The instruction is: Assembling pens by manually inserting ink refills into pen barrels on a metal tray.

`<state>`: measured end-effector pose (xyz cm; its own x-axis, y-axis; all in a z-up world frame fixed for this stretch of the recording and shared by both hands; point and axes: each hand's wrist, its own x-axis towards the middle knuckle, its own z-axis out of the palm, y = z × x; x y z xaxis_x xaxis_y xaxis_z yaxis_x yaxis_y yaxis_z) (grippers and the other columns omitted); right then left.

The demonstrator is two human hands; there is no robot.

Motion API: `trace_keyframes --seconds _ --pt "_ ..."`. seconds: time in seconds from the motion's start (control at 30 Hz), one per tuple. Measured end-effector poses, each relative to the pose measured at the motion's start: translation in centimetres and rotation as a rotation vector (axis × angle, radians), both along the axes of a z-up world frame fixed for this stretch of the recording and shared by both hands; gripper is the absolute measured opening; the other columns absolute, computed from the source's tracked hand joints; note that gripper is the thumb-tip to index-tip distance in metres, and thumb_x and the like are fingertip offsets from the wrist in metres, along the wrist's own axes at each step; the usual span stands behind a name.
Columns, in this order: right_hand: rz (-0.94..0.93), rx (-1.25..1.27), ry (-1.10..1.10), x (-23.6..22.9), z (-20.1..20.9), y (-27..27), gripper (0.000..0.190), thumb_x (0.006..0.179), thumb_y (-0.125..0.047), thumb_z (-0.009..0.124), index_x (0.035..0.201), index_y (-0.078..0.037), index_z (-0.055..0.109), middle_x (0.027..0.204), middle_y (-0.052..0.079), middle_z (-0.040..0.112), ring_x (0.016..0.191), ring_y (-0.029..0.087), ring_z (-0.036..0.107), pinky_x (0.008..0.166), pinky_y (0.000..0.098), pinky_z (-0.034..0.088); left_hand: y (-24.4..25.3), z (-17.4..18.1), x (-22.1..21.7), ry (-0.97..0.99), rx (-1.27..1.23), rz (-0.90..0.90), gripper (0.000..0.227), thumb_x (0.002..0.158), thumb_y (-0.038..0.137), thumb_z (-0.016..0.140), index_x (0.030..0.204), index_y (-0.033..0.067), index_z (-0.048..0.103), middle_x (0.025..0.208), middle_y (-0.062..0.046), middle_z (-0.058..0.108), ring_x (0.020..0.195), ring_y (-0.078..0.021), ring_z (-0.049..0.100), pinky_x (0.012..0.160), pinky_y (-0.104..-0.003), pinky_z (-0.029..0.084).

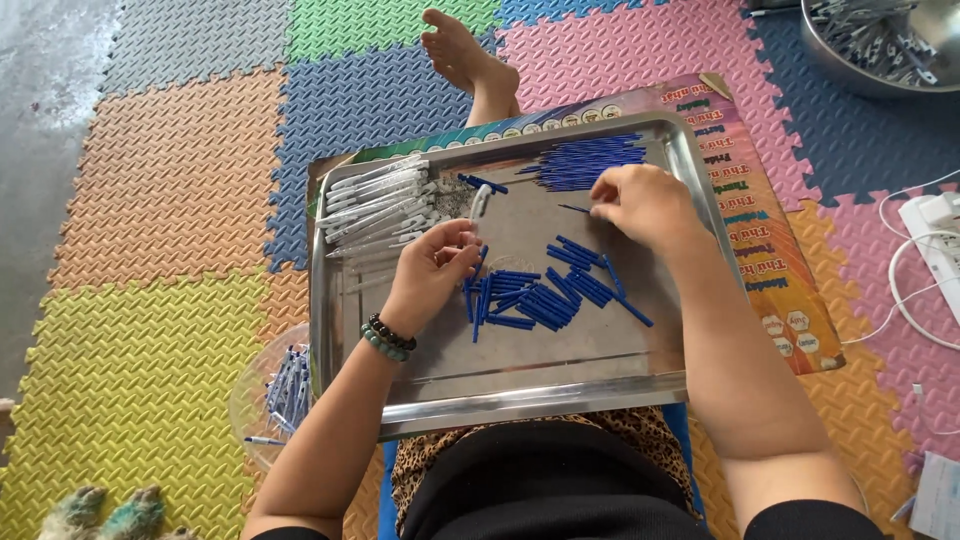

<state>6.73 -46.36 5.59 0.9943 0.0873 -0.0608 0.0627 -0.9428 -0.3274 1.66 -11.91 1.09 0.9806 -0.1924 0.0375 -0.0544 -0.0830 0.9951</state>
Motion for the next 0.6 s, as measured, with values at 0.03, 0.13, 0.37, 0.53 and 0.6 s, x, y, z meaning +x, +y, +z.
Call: trace_keyframes --seconds 0.03,0.13,0.37,0.53,0.6 --pt "0.002 -0.001 0.002 0.4 -0.9 -0.2 0.014 0.097 -0.025 0.088 0.111 -0.027 0.087 0.100 0.001 0.086 0.106 0.030 0.080 0.095 0.0520 0.064 0.2 -0.3 0.1 0.002 -0.001 0.002 0.037 0.106 0.009 0.079 0.142 0.0042 0.074 0.115 -0.014 0.080 0.096 -0.0224 0.079 0.086 -0.041 0.071" --pt "-0.041 -0.140 0.102 1.2 -3.4 -0.5 0.013 0.096 -0.032 0.088 0.109 -0.033 0.087 0.101 -0.005 0.084 0.110 0.026 0.080 0.096 0.0515 0.064 1.2 -1.3 0.1 -0.008 0.005 0.036 0.037 0.106 0.008 0.079 0.143 0.0037 0.074 0.116 -0.013 0.081 0.097 -0.0205 0.080 0.086 -0.038 0.071" --pt "0.144 0.376 -0.137 -1.3 1.7 2.6 0.013 0.110 -0.018 0.077 0.122 -0.020 0.080 0.102 0.010 0.083 0.104 0.035 0.080 0.094 0.0500 0.063 2.1 -1.3 0.1 -0.058 0.151 0.021 0.039 0.104 0.009 0.084 0.142 0.0061 0.078 0.112 -0.016 0.082 0.091 -0.0271 0.083 0.081 -0.043 0.071" --pt "0.380 0.555 -0.425 -2.0 2.2 4.7 0.007 0.109 -0.009 0.082 0.113 -0.014 0.085 0.103 0.010 0.083 0.103 0.032 0.077 0.093 0.0432 0.061 2.1 -0.7 -0.2 -0.094 0.203 0.005 0.039 0.104 0.010 0.084 0.142 0.0068 0.079 0.112 -0.018 0.082 0.092 -0.0318 0.084 0.082 -0.045 0.071" --pt "0.403 0.543 -0.463 -2.1 2.2 5.2 0.006 0.109 -0.007 0.081 0.111 -0.010 0.086 0.104 0.012 0.082 0.101 0.032 0.076 0.092 0.0425 0.062 2.2 -1.0 0.0 -0.124 0.236 -0.001 0.038 0.103 0.010 0.085 0.141 0.0084 0.080 0.112 -0.018 0.082 0.092 -0.0349 0.085 0.082 -0.047 0.071"
